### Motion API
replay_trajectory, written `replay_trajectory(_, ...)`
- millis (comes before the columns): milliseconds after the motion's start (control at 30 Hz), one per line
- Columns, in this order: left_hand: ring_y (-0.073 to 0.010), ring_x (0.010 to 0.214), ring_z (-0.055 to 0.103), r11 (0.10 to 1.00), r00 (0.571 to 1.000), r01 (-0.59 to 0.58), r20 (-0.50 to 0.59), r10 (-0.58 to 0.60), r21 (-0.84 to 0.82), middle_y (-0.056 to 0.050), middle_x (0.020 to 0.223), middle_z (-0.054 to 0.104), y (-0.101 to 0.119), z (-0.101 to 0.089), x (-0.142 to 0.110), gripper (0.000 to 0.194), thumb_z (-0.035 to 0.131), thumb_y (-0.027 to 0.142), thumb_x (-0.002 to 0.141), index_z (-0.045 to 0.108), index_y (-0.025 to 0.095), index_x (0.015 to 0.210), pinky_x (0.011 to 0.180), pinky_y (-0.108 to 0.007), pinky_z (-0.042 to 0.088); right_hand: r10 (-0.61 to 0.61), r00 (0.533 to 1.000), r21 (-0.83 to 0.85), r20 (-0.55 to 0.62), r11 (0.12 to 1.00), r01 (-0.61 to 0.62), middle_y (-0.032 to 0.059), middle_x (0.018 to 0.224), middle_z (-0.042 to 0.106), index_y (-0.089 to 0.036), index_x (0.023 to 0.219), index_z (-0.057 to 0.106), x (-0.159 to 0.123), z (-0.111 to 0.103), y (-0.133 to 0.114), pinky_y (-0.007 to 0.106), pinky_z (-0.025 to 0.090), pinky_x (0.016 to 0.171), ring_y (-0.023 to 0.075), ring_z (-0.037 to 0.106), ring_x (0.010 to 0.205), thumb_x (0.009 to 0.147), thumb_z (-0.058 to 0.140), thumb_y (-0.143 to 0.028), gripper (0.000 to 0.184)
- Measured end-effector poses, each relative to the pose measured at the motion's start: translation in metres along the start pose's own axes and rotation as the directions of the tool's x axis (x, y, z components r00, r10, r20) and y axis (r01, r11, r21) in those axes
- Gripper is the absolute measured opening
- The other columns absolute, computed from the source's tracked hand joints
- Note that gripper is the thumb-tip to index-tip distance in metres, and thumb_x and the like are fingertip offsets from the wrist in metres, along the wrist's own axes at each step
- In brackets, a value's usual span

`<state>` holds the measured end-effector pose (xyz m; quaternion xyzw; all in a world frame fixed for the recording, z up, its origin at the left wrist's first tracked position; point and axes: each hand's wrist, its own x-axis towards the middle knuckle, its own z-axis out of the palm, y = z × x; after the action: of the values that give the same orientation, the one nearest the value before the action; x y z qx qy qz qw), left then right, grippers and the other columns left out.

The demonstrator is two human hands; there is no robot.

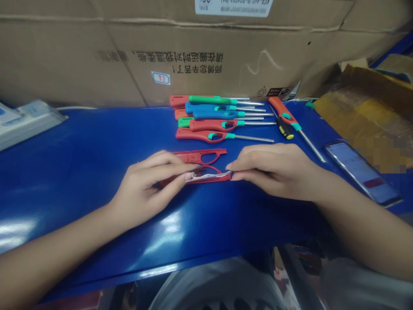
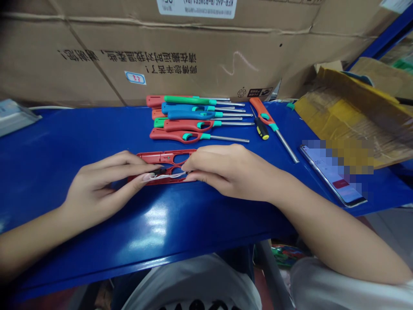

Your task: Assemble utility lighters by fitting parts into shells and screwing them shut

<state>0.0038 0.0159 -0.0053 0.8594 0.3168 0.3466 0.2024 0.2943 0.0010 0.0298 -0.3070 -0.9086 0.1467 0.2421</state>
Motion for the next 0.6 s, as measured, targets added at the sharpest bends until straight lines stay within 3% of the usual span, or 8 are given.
replay_trajectory(233, -0.0155, 0.092, 0.069, 1.0, 1.0, -0.015, -0.004, 0.015, -0.003, -0.002, 0.1, 0.075, -0.0006, 0.0005, 0.0003, 0.024, 0.067, 0.015, 0.094, 0.077, 0.024, 0.113, 0.082, -0.026, 0.055, -0.006, 1.0, -0.01, -0.009, 1.0, 0.006, 0.0012, 0.105, 0.076, -0.025, 0.11, 0.069, 0.0004, 0.0008, -0.0017, 0.026, 0.055, 0.083, 0.0157, 0.072, 0.093, 0.102, 0.056, -0.028, 0.016)
replay_trajectory(433, -0.0141, 0.093, 0.068, 1.0, 1.0, -0.018, 0.002, 0.018, -0.005, -0.002, 0.101, 0.074, -0.0005, -0.0006, -0.0009, 0.024, 0.067, 0.014, 0.093, 0.076, 0.023, 0.114, 0.083, -0.025, 0.054, 0.001, 1.0, -0.032, -0.017, 0.999, -0.002, 0.0005, 0.113, 0.076, -0.024, 0.121, 0.066, 0.0029, 0.0002, -0.0013, 0.025, 0.055, 0.085, 0.0144, 0.073, 0.095, 0.102, 0.056, -0.029, 0.021)
replay_trajectory(600, -0.0147, 0.093, 0.069, 1.0, 1.0, -0.022, -0.003, 0.022, 0.002, -0.002, 0.1, 0.074, -0.0008, -0.0004, -0.0008, 0.024, 0.067, 0.013, 0.093, 0.077, 0.022, 0.113, 0.083, -0.026, 0.054, -0.022, 1.0, -0.011, 0.012, 1.0, 0.022, 0.0009, 0.107, 0.076, -0.021, 0.11, 0.069, 0.0043, -0.0004, -0.0017, 0.022, 0.053, 0.086, 0.0128, 0.072, 0.097, 0.102, 0.056, -0.026, 0.015)
